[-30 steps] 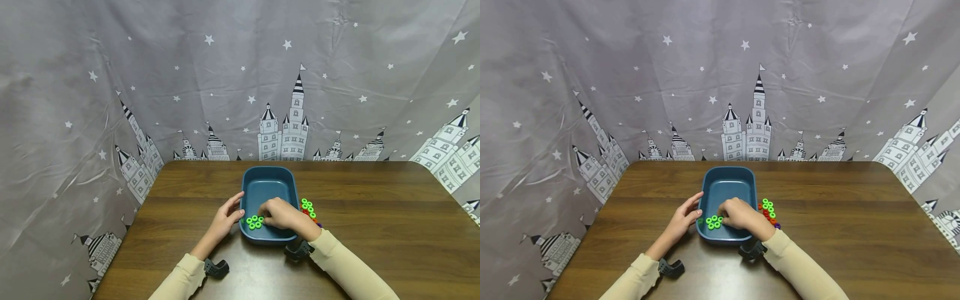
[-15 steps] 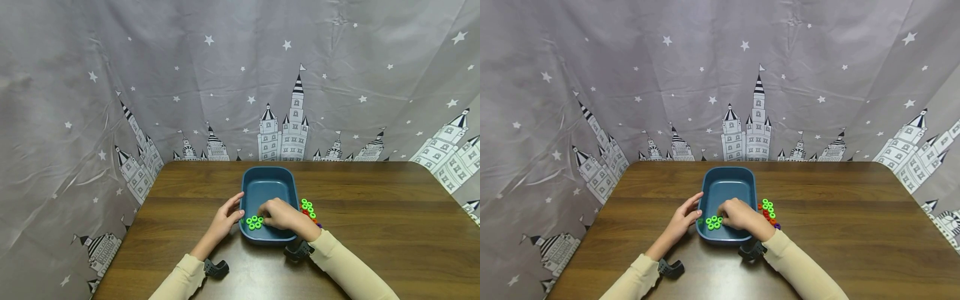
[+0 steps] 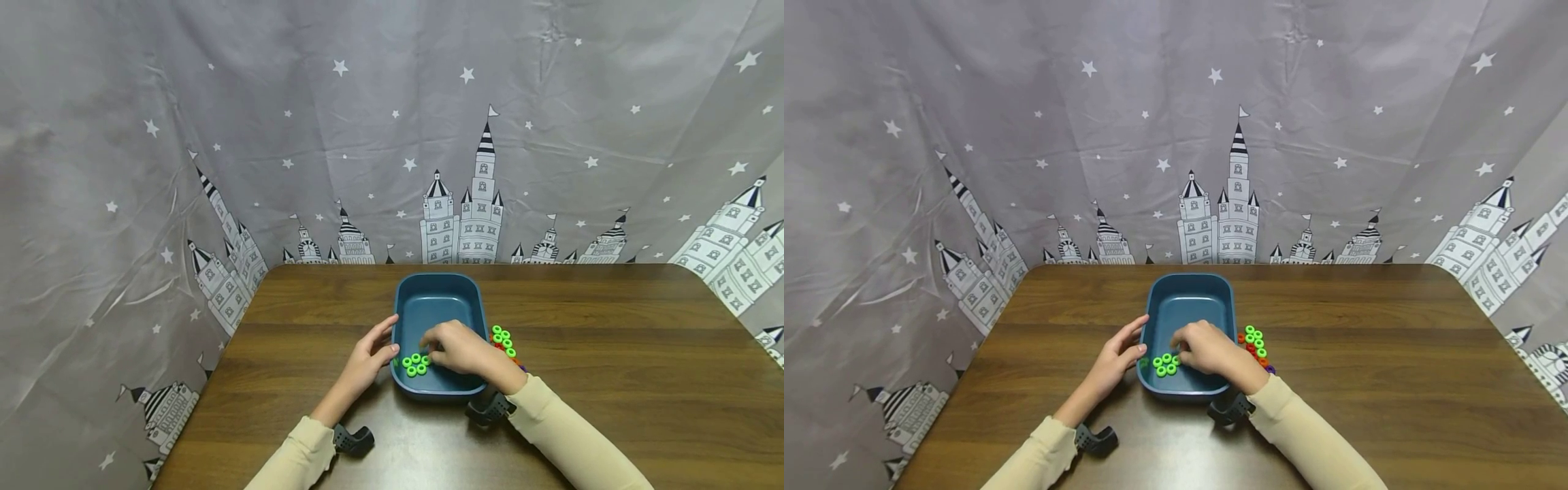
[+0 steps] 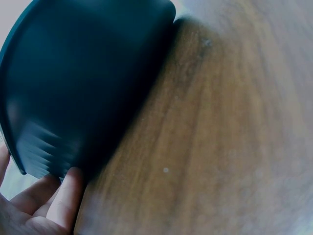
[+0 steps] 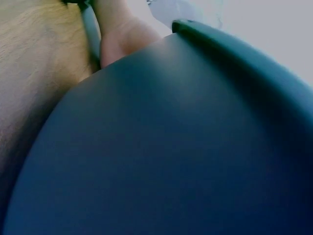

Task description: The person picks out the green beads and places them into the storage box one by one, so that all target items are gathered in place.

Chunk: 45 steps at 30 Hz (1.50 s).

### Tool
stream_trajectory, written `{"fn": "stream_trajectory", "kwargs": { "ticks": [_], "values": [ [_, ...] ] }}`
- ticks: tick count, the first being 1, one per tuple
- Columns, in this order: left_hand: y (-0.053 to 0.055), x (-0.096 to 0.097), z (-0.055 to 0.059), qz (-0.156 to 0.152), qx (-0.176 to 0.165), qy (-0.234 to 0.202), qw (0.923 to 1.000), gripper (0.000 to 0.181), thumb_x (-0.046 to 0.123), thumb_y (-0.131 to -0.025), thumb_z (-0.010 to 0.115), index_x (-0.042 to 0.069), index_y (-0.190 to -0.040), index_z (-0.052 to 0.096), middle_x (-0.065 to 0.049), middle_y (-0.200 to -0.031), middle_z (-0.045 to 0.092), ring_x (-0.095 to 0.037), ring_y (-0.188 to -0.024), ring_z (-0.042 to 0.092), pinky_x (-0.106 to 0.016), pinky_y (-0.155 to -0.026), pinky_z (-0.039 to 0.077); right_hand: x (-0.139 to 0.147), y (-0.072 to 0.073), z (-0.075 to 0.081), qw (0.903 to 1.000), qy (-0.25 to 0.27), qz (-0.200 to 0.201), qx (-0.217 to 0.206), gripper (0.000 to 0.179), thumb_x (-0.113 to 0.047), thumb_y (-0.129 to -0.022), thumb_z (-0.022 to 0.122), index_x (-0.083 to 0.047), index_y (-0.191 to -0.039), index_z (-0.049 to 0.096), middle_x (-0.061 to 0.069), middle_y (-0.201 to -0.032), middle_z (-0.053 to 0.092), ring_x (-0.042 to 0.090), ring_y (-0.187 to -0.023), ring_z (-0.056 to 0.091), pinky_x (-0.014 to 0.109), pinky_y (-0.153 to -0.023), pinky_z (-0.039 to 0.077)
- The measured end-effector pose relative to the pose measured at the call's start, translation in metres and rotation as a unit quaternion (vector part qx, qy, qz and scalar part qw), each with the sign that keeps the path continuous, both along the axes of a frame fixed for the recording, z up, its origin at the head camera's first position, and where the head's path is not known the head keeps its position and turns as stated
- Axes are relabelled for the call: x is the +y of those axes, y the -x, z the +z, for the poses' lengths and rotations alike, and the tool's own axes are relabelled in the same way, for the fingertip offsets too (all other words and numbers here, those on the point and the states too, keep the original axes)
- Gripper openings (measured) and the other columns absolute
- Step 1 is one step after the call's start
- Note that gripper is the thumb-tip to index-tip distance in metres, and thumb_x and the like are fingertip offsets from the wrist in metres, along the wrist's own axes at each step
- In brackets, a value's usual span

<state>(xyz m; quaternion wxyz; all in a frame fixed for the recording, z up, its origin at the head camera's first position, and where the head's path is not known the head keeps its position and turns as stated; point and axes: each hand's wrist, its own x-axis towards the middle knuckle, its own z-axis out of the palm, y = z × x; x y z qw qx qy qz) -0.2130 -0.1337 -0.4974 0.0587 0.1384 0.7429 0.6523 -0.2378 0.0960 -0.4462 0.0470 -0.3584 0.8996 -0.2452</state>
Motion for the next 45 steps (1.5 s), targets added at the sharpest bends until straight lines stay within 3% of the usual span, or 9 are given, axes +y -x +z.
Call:
{"fn": "stream_trajectory", "kwargs": {
  "ticks": [10,22,34,45],
  "values": [
    [0.000,0.000,-0.001,0.010,0.004,0.010,0.9999,0.056,0.009,-0.100,0.058,0.011,-0.154,0.044,-0.028,-0.149,0.052,-0.045,-0.128,0.058,-0.046,-0.094,0.060,0.014,0.000,0.018,0.9986,0.045,-0.019,0.020,0.022,-0.007,-0.088,0.074,-0.001,-0.109,0.077,0.005,-0.090,0.076,0.008,-0.076,0.063,0.019,-0.064,0.049],
    [0.001,0.001,-0.003,0.020,0.001,0.008,0.9998,0.056,0.009,-0.099,0.060,0.013,-0.153,0.047,-0.028,-0.149,0.052,-0.044,-0.130,0.057,-0.047,-0.094,0.060,0.053,-0.001,0.034,0.9917,0.101,-0.073,0.033,0.020,-0.008,-0.091,0.072,-0.003,-0.110,0.077,0.005,-0.090,0.075,0.005,-0.068,0.057,0.020,-0.059,0.049],
    [0.001,0.001,-0.003,0.024,-0.001,0.009,0.9997,0.056,0.009,-0.098,0.060,0.014,-0.153,0.048,-0.027,-0.149,0.052,-0.044,-0.131,0.056,-0.047,-0.094,0.060,0.094,-0.003,0.030,0.9830,0.122,-0.131,0.041,0.020,-0.003,-0.090,0.071,0.001,-0.109,0.075,0.005,-0.087,0.074,0.008,-0.069,0.063,0.022,-0.061,0.051],
    [0.001,0.002,-0.002,0.022,0.002,0.009,0.9997,0.056,0.009,-0.099,0.060,0.012,-0.153,0.047,-0.028,-0.149,0.052,-0.045,-0.131,0.056,-0.048,-0.095,0.059,0.122,-0.002,0.010,0.9807,0.095,-0.163,0.052,0.019,-0.002,-0.088,0.071,0.001,-0.106,0.076,0.003,-0.083,0.074,0.005,-0.068,0.058,0.022,-0.062,0.050]
  ]
}}
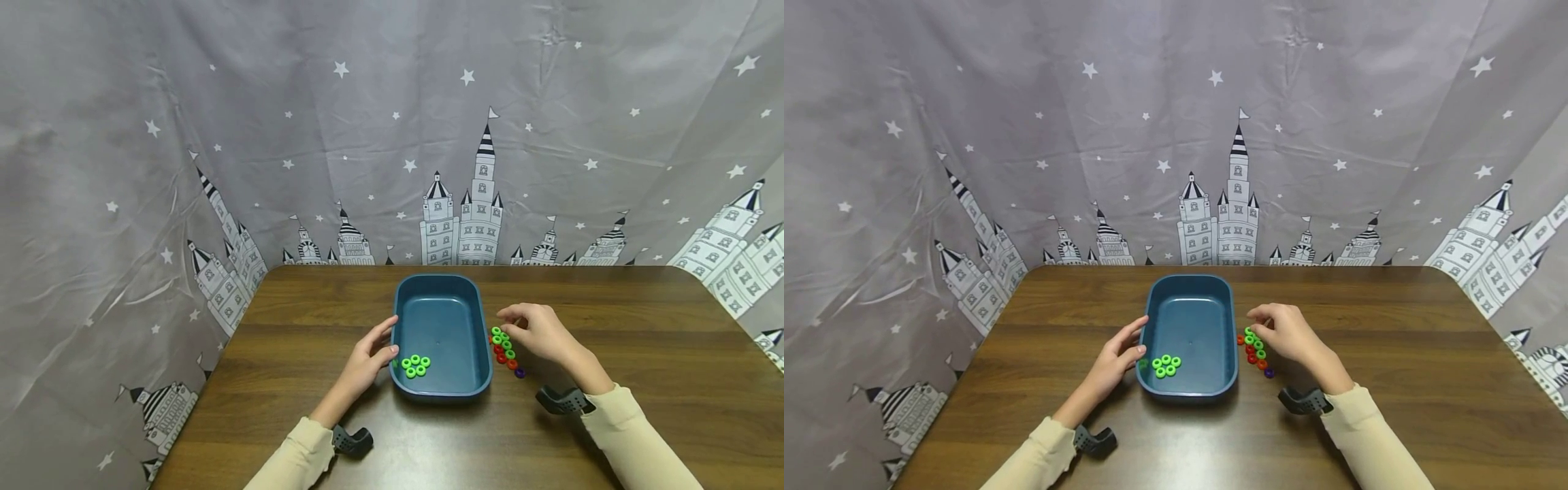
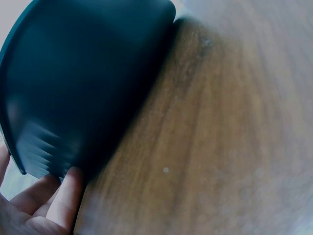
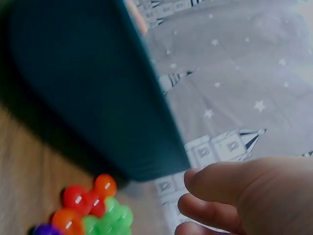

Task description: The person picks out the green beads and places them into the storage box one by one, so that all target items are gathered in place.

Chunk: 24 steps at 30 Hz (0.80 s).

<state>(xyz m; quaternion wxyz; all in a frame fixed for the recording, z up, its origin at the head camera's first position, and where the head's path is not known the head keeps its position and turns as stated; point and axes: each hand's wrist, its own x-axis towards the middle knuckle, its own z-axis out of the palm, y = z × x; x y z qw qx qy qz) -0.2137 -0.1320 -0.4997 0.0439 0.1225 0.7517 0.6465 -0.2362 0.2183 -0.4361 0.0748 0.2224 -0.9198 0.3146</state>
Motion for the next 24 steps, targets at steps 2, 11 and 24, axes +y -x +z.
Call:
{"fn": "stream_trajectory", "kwargs": {
  "ticks": [2,11,24],
  "values": [
    [0.000,0.000,0.000,-0.001,-0.001,0.000,1.0000,0.056,0.009,-0.099,0.060,0.011,-0.153,0.046,-0.028,-0.149,0.052,-0.045,-0.131,0.056,-0.048,-0.095,0.059,0.004,0.000,-0.005,1.0000,-0.006,-0.006,-0.001,0.018,-0.003,-0.087,0.071,0.000,-0.105,0.076,0.003,-0.082,0.074,0.004,-0.068,0.057,0.022,-0.062,0.049],
    [0.000,0.000,0.001,-0.002,0.000,-0.003,1.0000,0.057,0.008,-0.098,0.060,0.011,-0.153,0.047,-0.028,-0.148,0.053,-0.044,-0.130,0.057,-0.046,-0.094,0.060,0.014,0.005,-0.022,0.9993,-0.031,-0.019,-0.007,0.019,-0.004,-0.086,0.072,-0.001,-0.104,0.076,0.006,-0.086,0.076,0.006,-0.069,0.059,0.026,-0.065,0.050],
    [-0.001,0.000,0.001,-0.005,-0.001,-0.004,1.0000,0.057,0.008,-0.099,0.060,0.011,-0.154,0.045,-0.027,-0.149,0.052,-0.044,-0.131,0.056,-0.047,-0.095,0.059,0.016,0.009,-0.037,0.9987,-0.049,-0.016,-0.003,0.017,-0.002,-0.084,0.073,-0.006,-0.100,0.078,0.005,-0.090,0.077,0.022,-0.086,0.070,0.040,-0.077,0.058]
  ]
}}
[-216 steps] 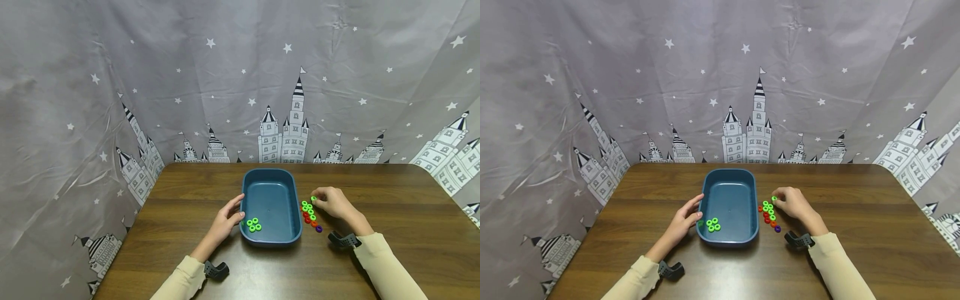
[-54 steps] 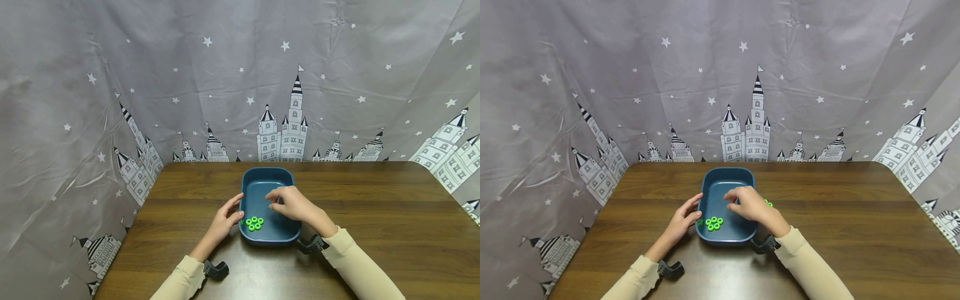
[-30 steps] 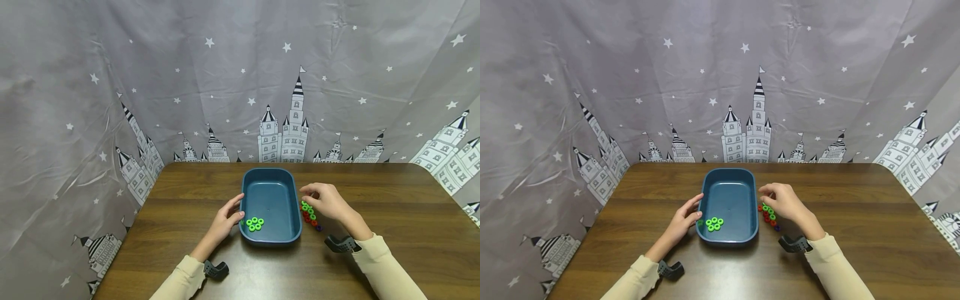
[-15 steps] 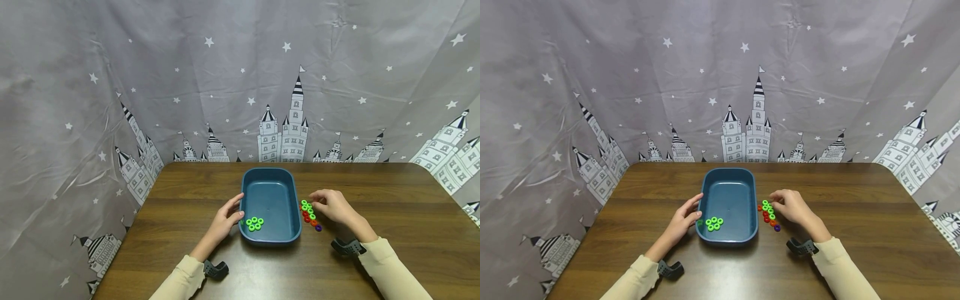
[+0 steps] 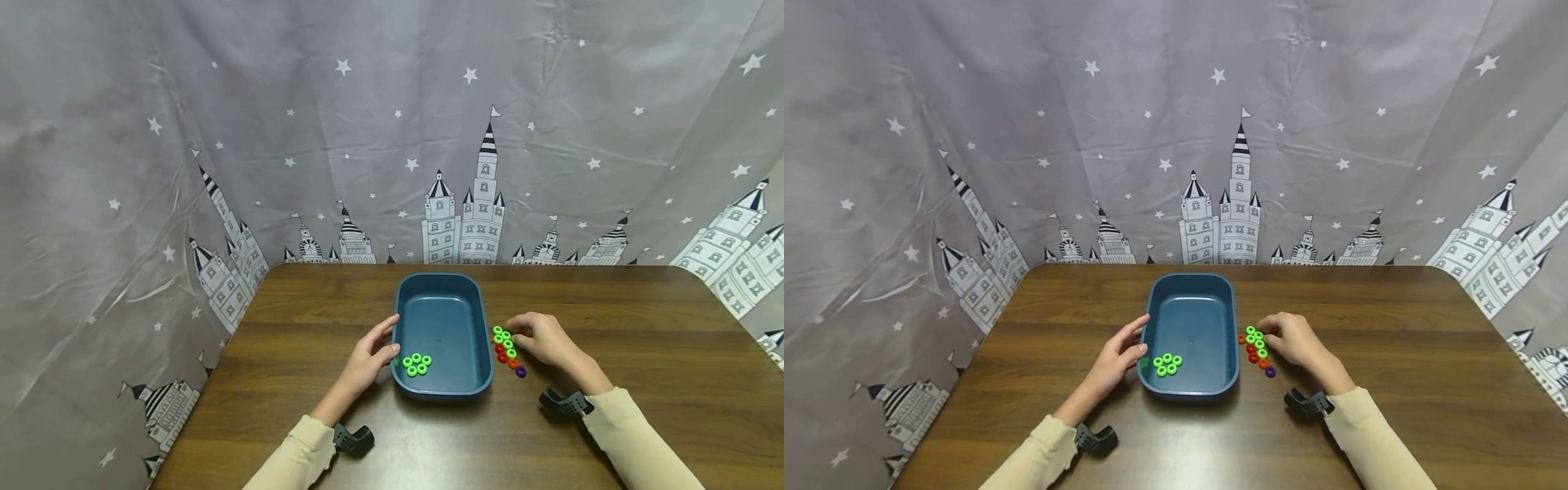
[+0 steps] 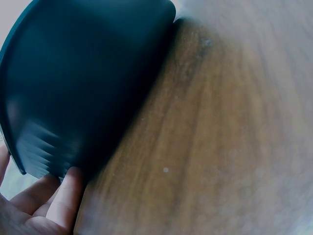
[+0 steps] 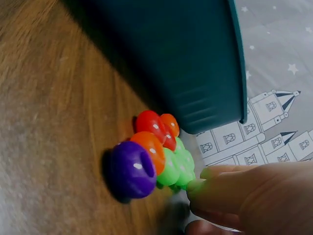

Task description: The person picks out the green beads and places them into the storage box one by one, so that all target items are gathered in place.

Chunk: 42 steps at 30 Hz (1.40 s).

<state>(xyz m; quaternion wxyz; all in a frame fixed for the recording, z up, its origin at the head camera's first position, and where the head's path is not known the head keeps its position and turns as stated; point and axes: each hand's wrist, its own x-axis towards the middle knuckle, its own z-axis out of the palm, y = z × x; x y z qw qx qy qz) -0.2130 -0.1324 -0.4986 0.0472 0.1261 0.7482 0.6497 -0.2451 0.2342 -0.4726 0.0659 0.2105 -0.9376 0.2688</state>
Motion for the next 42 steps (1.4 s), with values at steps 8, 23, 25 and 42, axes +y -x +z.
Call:
{"fn": "stream_trajectory", "kwargs": {
  "ticks": [8,23,25,42],
  "values": [
    [-0.0007,0.0000,-0.0004,0.000,-0.002,-0.003,1.0000,0.057,0.007,-0.099,0.059,0.010,-0.154,0.045,-0.028,-0.149,0.052,-0.044,-0.131,0.056,-0.047,-0.095,0.059,-0.0003,0.0008,-0.0027,0.9999,-0.005,0.010,0.013,0.016,0.000,-0.083,0.072,-0.007,-0.096,0.080,0.005,-0.089,0.077,0.022,-0.084,0.070,0.037,-0.074,0.057],
    [-0.0009,0.0001,0.0011,0.001,-0.003,-0.001,1.0000,0.057,0.007,-0.099,0.059,0.011,-0.154,0.046,-0.027,-0.149,0.052,-0.044,-0.130,0.057,-0.047,-0.095,0.060,0.0033,0.0011,-0.0026,0.9990,-0.004,0.037,0.023,0.017,0.001,-0.081,0.073,-0.007,-0.095,0.080,0.005,-0.088,0.076,0.010,-0.075,0.062,0.027,-0.066,0.052],
    [-0.0010,0.0000,0.0013,0.001,-0.002,0.000,1.0000,0.057,0.007,-0.098,0.059,0.011,-0.153,0.046,-0.028,-0.149,0.052,-0.044,-0.130,0.057,-0.047,-0.094,0.060,0.0040,0.0016,-0.0021,0.9992,-0.007,0.034,0.020,0.015,-0.001,-0.082,0.074,-0.007,-0.094,0.080,0.005,-0.088,0.076,0.012,-0.076,0.064,0.028,-0.067,0.053],
    [-0.0010,-0.0004,0.0015,-0.010,0.002,-0.008,0.9999,0.058,0.006,-0.098,0.058,0.009,-0.154,0.044,-0.029,-0.150,0.050,-0.045,-0.131,0.056,-0.042,-0.094,0.060,0.0049,0.0012,-0.0014,0.9994,-0.017,0.028,0.009,0.015,-0.006,-0.082,0.079,-0.007,-0.097,0.080,0.001,-0.084,0.071,0.011,-0.076,0.060,0.028,-0.066,0.049]
  ]
}}
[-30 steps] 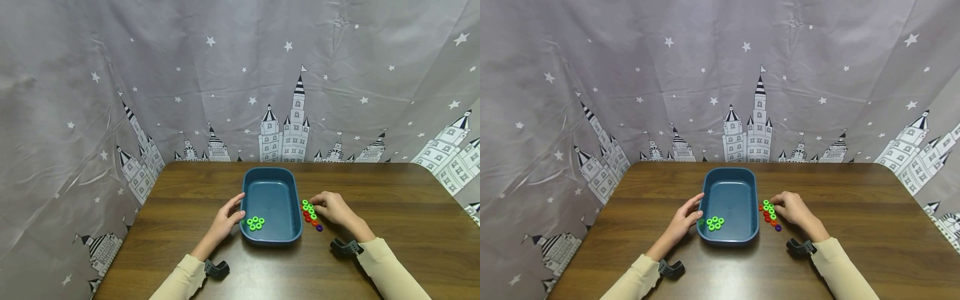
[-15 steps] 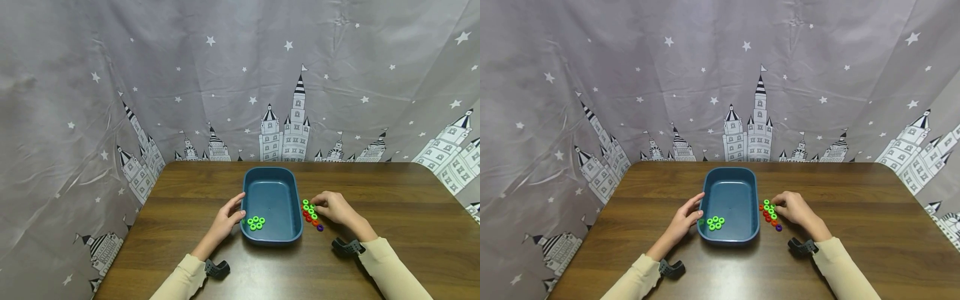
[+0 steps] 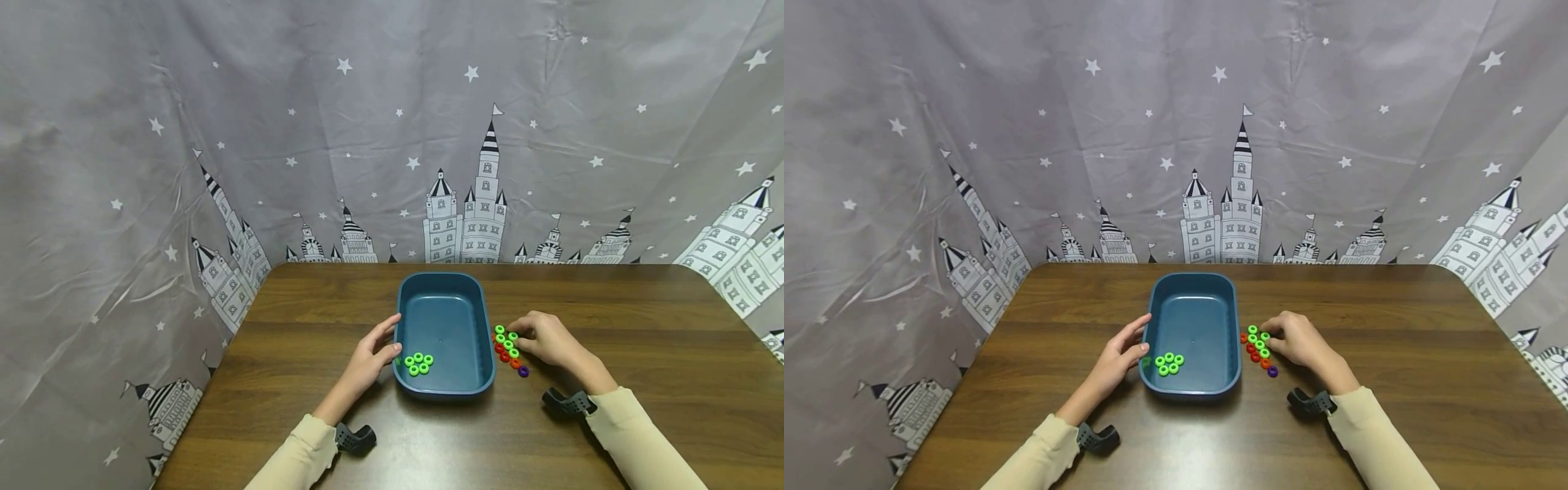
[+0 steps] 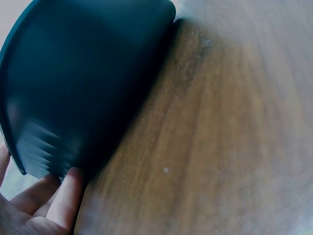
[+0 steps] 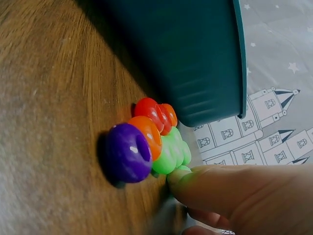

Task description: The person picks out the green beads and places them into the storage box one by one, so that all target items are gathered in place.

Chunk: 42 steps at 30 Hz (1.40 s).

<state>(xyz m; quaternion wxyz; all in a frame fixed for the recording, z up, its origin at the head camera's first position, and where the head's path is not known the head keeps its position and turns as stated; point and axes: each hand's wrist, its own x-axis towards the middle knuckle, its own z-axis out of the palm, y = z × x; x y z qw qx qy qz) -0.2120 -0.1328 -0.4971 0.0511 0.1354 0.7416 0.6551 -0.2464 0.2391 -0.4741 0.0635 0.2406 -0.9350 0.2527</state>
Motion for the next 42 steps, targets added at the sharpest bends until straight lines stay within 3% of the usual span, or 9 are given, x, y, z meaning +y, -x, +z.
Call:
{"fn": "stream_trajectory", "kwargs": {
  "ticks": [7,21,42],
  "values": [
    [0.001,-0.001,-0.002,-0.015,0.000,-0.011,0.9998,0.058,0.006,-0.099,0.057,0.006,-0.155,0.040,-0.031,-0.151,0.048,-0.048,-0.132,0.055,-0.033,-0.094,0.059,0.000,0.000,0.000,1.0000,-0.004,-0.007,0.000,0.013,-0.007,-0.081,0.078,-0.007,-0.094,0.078,0.001,-0.084,0.071,0.014,-0.078,0.063,0.032,-0.069,0.051],
    [0.001,-0.001,-0.002,-0.012,0.002,-0.008,0.9999,0.058,0.005,-0.099,0.057,0.005,-0.155,0.041,-0.031,-0.151,0.048,-0.048,-0.131,0.056,-0.039,-0.095,0.059,0.001,-0.001,0.005,0.9995,0.013,-0.024,-0.016,0.013,-0.005,-0.085,0.072,-0.005,-0.097,0.076,-0.003,-0.076,0.068,0.005,-0.070,0.055,0.026,-0.062,0.046],
    [0.001,-0.002,-0.002,-0.017,0.003,0.002,0.9999,0.059,0.008,-0.100,0.057,0.006,-0.156,0.040,-0.032,-0.152,0.046,-0.048,-0.133,0.055,-0.046,-0.099,0.058,-0.008,-0.007,0.024,0.9984,0.041,-0.025,-0.030,0.013,-0.007,-0.087,0.074,-0.004,-0.100,0.076,-0.003,-0.076,0.069,0.003,-0.066,0.057,0.022,-0.061,0.049]
  ]
}}
